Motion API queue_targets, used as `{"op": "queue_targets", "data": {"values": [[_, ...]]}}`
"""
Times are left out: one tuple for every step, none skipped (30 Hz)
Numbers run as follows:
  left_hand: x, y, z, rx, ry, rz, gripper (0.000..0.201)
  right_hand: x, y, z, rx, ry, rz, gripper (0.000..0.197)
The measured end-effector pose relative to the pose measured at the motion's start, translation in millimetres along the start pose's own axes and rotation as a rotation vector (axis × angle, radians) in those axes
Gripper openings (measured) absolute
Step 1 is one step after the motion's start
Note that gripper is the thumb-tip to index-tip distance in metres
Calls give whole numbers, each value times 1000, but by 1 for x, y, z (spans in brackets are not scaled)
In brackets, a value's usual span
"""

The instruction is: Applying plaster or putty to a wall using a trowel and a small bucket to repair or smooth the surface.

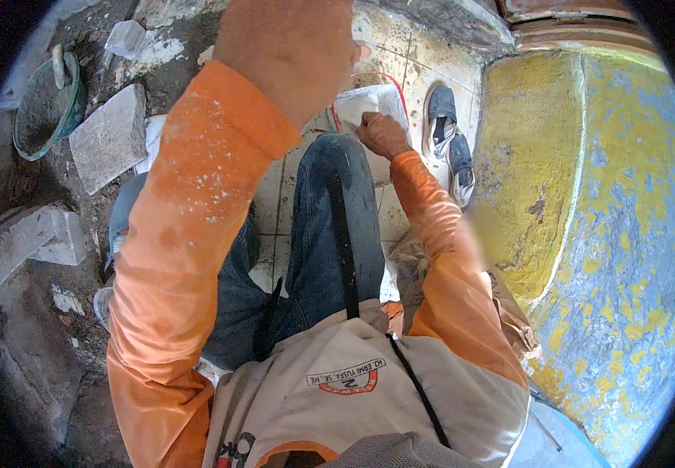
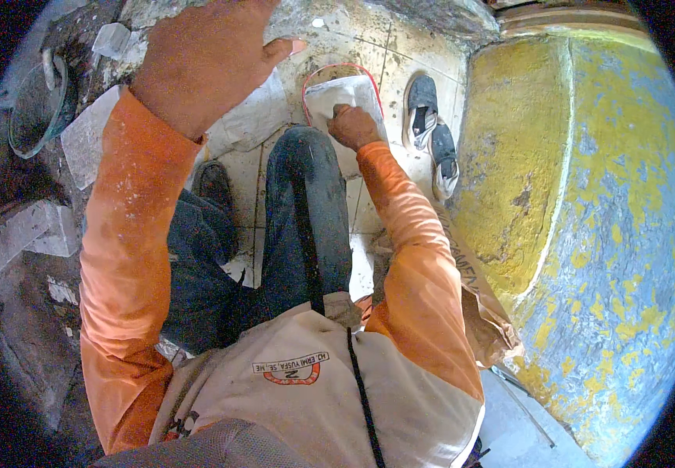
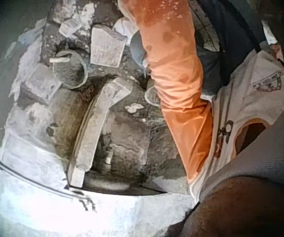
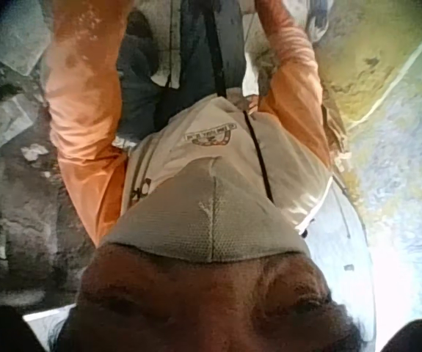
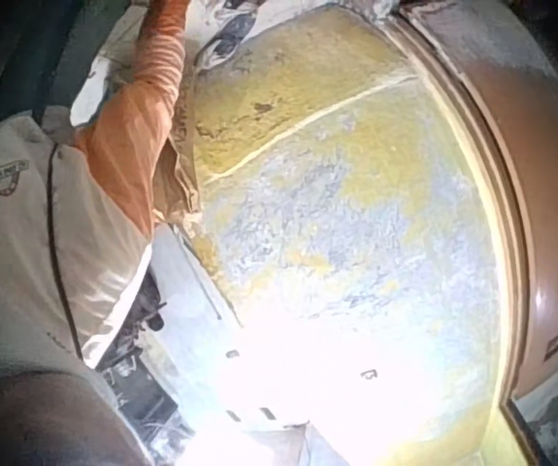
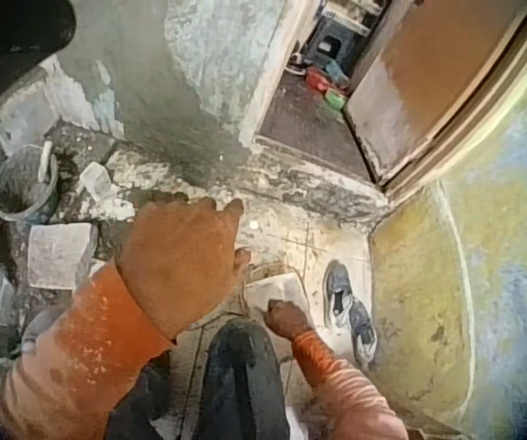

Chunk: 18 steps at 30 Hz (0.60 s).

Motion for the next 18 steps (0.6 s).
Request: {"op": "queue_targets", "data": {"values": [[0, -1, -1, -44, -22, 28, 38, 7, -4, 0, 34, -55, -55, 30], [2, -1, -1, -64, -33, 34, 38, 8, -6, -6, 38, -61, -66, 30], [4, -2, -1, -83, -43, 40, 37, 8, -12, -13, 35, -68, -134, 29], [7, 0, 4, -35, -51, 20, 36, 6, -17, -16, 62, -101, -157, 28], [9, -1, 6, -12, -55, 7, 36, 0, -16, -21, 61, -76, -118, 28], [11, -1, 7, 12, -59, -7, 35, 1, -17, -29, -9, -69, -171, 27], [10, -1, 4, -28, -73, 14, 34, 0, -16, -36, -86, -77, -190, 26], [8, -2, 1, -65, -88, 37, 33, -1, -13, -33, -69, -74, -192, 26], [7, -3, 0, -65, -90, 36, 33, 0, -11, -35, -149, -150, -206, 25], [5, -3, 1, -49, -91, 40, 33, 3, -10, -38, -260, -216, -247, 26], [3, -3, 1, -37, -92, 43, 32, 0, -8, -31, -233, -226, -215, 26], [1, -3, 1, -26, -93, 46, 32, -2, -9, -24, -216, -258, -215, 26], [2, -3, 3, 4, -80, 20, 31, -6, -9, -16, -176, -307, -178, 26], [4, -3, 4, 20, -77, 2, 31, -6, -14, -12, -198, -292, -219, 26], [6, -4, 5, 35, -73, -17, 30, -10, -22, -7, -201, -303, -219, 25], [8, -3, 3, 0, -81, -3, 29, -15, -30, 0, -180, -330, -189, 25], [9, -4, 2, -14, -89, 4, 29, -14, -40, 4, -192, -315, -216, 25], [10, -4, 2, -27, -96, 12, 29, -16, -47, 10, -147, -325, -190, 24]]}}
Point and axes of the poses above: each hand's wrist, its own y-axis towards the middle knuckle, its own z-axis out of the palm, x = y × z, the point moved 7 cm from there along y, towards the middle knuckle, and after that the axes turned 5 degrees about -y, right-handed, at the moved point
